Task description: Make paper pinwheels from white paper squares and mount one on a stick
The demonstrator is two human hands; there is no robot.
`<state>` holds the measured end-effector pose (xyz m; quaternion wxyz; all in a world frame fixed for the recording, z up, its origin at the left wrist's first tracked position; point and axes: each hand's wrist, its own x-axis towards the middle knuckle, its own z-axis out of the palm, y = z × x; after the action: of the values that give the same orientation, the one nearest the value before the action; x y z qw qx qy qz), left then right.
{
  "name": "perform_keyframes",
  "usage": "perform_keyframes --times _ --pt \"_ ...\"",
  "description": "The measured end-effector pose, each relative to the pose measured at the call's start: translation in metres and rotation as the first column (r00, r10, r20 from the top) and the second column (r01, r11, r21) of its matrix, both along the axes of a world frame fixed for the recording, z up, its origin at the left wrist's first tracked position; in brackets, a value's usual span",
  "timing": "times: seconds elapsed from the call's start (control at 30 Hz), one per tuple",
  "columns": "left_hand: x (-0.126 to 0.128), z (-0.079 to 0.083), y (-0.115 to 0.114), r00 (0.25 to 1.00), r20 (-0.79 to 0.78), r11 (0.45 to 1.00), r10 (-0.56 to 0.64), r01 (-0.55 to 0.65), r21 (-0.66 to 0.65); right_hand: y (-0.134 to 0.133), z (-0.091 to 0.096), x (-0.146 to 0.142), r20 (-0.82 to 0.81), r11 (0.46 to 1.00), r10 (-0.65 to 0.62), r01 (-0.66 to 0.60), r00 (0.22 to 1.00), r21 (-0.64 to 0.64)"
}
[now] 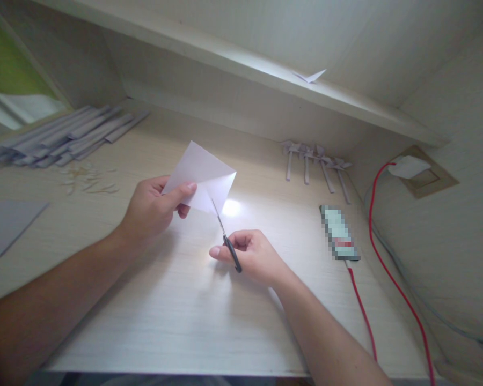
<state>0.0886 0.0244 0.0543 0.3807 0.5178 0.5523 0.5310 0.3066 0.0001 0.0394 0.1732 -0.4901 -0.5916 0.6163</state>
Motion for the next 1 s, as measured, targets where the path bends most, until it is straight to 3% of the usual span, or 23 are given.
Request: perform_keyframes --times 1.0 --pt "0.0001 0.0018 -0.0004 1.0 0.025 1.0 0.0 0.0 0.0 0.0027 -0.0073 0.004 0.015 0.999 -0.026 0.025 1.0 0.048"
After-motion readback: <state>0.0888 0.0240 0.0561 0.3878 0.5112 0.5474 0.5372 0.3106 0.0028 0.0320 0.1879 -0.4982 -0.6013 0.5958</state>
